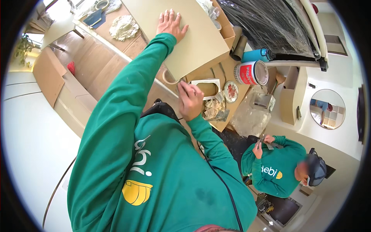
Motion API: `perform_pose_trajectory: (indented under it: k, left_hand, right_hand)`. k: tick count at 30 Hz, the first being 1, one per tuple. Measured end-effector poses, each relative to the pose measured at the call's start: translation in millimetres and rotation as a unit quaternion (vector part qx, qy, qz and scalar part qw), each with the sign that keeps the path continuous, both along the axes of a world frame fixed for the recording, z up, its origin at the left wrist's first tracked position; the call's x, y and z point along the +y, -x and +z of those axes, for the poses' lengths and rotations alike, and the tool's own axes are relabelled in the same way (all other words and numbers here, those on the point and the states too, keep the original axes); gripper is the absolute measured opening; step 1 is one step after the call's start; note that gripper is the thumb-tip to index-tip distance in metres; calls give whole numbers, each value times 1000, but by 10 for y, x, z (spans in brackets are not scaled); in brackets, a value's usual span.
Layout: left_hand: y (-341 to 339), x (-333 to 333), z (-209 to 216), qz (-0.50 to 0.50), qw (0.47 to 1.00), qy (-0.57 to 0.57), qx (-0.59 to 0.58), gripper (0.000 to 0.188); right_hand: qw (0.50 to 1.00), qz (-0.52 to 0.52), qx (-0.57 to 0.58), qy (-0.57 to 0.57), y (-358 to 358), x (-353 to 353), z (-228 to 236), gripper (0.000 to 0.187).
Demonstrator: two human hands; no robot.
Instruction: The person uses a sanding block to smooth a flat board, wipes the surface with a cloth, and uses a scraper to clean the edges while working at a table.
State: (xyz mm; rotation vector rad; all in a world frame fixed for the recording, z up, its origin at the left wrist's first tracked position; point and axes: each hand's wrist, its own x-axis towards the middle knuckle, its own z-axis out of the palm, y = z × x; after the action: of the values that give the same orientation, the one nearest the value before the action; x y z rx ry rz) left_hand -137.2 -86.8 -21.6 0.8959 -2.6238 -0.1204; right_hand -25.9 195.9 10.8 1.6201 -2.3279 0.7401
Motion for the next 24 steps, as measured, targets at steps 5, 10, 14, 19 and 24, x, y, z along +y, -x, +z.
perform_pose_trajectory:
  k: [5,10,14,19,24]
  left_hand:
    - [-17,18,22,2,1000,-1,-1,70]
    - [-4,5,-28,2,1000,3,-1,70]
    - [3,9,-20,7,1000,5,0,70]
    - [5,2,-6,4,1000,0,1,70]
    - [-18,35,94,0,1000,-10,-10,69]
  right_hand:
    - [999,-40,16,-15,-3,-93,32,39]
    - [997,-65,22,-46,-27,-165,76,39]
    - [995,-68,35,-66,-61,-139,85,38]
    - [995,-66,25,-77,-18,-149,115,45]
    - [999,-35,-7,-35,-64,-20,138,45]
